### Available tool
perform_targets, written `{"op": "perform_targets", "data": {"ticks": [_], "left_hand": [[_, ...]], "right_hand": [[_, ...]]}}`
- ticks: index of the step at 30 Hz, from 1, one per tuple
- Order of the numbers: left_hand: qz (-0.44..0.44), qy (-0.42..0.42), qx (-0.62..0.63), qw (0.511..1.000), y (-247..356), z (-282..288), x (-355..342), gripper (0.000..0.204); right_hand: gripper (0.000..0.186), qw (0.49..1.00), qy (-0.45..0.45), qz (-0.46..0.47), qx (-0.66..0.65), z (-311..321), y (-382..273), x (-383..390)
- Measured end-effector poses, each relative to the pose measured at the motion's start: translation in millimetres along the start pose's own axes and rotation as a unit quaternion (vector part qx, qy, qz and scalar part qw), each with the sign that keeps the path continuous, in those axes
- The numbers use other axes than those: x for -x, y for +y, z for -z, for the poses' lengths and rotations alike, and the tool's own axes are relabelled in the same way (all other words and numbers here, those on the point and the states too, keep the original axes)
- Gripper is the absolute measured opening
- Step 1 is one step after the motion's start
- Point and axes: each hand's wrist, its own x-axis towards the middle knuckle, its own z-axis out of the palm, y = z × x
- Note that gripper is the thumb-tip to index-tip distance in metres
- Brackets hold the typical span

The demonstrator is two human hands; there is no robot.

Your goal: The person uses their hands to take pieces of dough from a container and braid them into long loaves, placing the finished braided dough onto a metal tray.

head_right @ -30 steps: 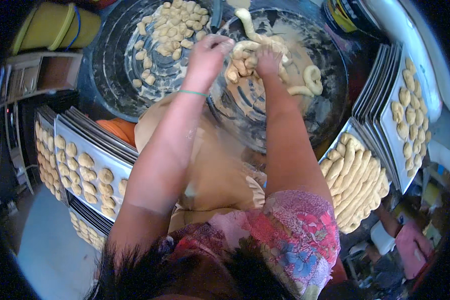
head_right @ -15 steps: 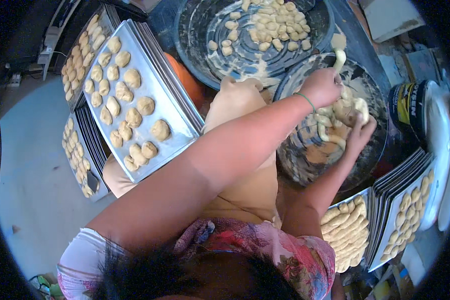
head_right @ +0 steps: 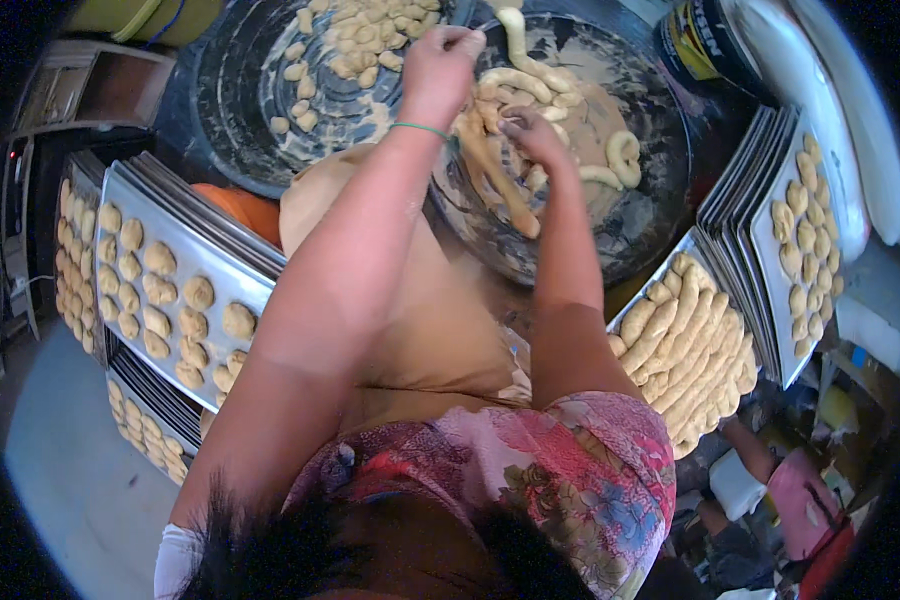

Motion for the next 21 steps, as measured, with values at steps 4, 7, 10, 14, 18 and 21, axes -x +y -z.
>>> {"op": "perform_targets", "data": {"ticks": [4,7,10,14,18,21], "left_hand": [[-0.002,0.030,0.049,0.998,-2.4,4.0,-0.7,0.024],[0.019,0.022,0.034,0.999,-0.8,4.5,-2.7,0.027],[0.029,0.000,0.028,0.999,-0.3,2.7,-3.2,0.028],[0.032,-0.048,0.051,0.997,-1.3,-3.7,-6.0,0.030],[0.031,-0.074,0.036,0.996,0.3,-5.0,-2.8,0.032],[0.063,-0.063,0.051,0.995,2.3,-1.5,-3.8,0.029]], "right_hand": [[0.048,0.929,0.187,-0.017,0.318,-74.4,101.0,-3.2],[0.052,0.837,0.308,0.073,0.447,-150.0,139.7,8.8],[0.062,0.973,0.127,0.070,0.179,-135.6,154.7,-16.8],[0.068,0.979,0.018,-0.198,-0.043,-85.1,148.3,-57.1],[0.054,0.894,0.120,-0.132,-0.411,-115.5,110.2,-97.9],[0.051,0.871,0.162,-0.051,-0.461,-126.0,90.7,-133.7]]}}
